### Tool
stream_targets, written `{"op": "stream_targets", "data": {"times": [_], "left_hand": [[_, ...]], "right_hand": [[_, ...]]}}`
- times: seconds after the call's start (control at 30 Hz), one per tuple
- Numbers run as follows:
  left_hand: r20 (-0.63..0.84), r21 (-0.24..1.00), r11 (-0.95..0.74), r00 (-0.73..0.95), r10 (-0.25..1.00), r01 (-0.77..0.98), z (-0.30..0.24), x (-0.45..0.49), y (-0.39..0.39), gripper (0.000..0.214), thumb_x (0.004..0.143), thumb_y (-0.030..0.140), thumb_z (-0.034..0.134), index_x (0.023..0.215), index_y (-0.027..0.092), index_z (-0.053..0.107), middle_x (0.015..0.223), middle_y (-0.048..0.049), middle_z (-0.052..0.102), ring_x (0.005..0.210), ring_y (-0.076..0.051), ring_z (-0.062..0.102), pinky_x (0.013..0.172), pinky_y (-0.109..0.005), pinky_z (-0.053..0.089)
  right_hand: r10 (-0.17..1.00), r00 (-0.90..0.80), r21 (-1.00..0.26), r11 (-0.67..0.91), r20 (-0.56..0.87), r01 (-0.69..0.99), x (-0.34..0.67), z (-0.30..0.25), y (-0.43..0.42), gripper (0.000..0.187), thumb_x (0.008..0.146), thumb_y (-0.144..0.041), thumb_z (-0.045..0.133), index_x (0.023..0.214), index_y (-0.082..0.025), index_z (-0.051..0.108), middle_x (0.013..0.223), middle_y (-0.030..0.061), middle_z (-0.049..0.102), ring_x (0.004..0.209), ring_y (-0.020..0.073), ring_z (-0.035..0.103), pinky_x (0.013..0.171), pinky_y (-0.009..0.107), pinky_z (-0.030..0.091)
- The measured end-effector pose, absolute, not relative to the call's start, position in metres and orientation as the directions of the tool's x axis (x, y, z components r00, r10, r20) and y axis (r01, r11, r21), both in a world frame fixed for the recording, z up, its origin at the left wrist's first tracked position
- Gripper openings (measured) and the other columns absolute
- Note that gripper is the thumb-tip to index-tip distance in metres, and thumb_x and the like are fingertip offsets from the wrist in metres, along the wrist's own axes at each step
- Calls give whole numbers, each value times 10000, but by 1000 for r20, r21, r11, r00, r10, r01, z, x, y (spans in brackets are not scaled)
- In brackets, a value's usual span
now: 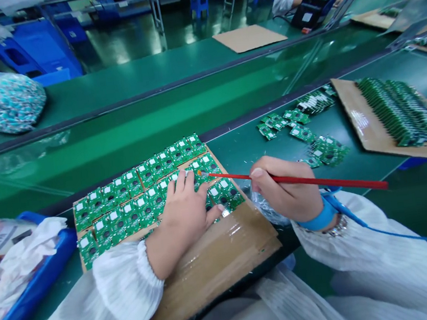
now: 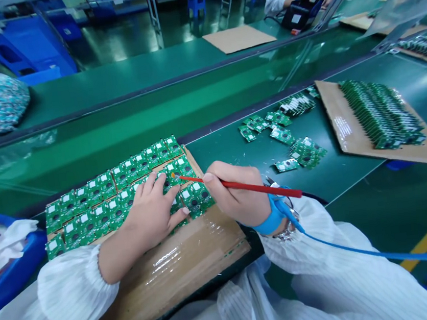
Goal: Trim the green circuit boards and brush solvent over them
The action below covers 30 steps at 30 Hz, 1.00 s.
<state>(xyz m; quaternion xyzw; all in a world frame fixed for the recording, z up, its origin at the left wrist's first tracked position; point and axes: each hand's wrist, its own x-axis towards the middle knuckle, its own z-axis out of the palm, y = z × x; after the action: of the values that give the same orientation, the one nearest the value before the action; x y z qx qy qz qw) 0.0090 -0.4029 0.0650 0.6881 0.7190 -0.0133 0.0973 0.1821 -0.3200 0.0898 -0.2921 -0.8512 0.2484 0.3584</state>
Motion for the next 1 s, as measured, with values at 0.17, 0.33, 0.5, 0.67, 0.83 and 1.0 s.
{"op": "stream_targets", "data": {"times": [0.17,0.33,0.5,0.67,0.83,1.0], "left_hand": [[-161,108,38,-20,987,993,66,9,-402,563,842,556,490,1291,221,543,1391,-218,427,1355,-405,280,1051,-553,277],[-160,99,39,-23,987,994,64,7,-401,576,846,567,472,1276,193,557,1409,-227,410,1359,-418,264,1053,-570,267],[-140,97,23,-10,990,995,64,8,-402,555,847,556,476,1253,191,575,1376,-233,442,1343,-418,296,1033,-578,294],[-154,101,38,-22,988,994,65,8,-401,560,847,549,484,1284,204,551,1397,-230,425,1355,-413,279,1045,-573,280],[-142,97,24,-10,990,995,65,8,-402,563,849,558,473,1260,186,570,1381,-229,442,1347,-408,294,1042,-575,287],[-170,114,55,-35,985,992,67,8,-403,560,846,544,490,1270,185,562,1405,-229,420,1361,-408,270,1060,-572,264]], "right_hand": [[663,-599,-622,713,449,323,188,93,-321,321,894,-208,444,577,-190,493,499,-33,496,444,73,441,453,225,340],[702,-542,-639,687,462,346,190,94,-318,332,895,-216,444,570,-188,501,507,-28,500,449,77,445,460,229,345],[739,-491,-720,635,461,280,191,91,-318,332,901,-217,451,575,-189,505,534,-26,515,482,81,481,498,230,370],[743,-502,-716,630,442,301,191,88,-316,340,899,-229,456,564,-190,504,530,-18,517,486,91,482,497,241,372],[735,-497,-734,631,461,252,199,90,-312,257,895,-255,480,649,-198,529,578,-11,540,506,100,495,493,243,380],[646,-633,-683,689,428,242,201,93,-307,169,858,-215,514,693,-193,545,560,-29,525,470,79,457,463,214,356]]}}
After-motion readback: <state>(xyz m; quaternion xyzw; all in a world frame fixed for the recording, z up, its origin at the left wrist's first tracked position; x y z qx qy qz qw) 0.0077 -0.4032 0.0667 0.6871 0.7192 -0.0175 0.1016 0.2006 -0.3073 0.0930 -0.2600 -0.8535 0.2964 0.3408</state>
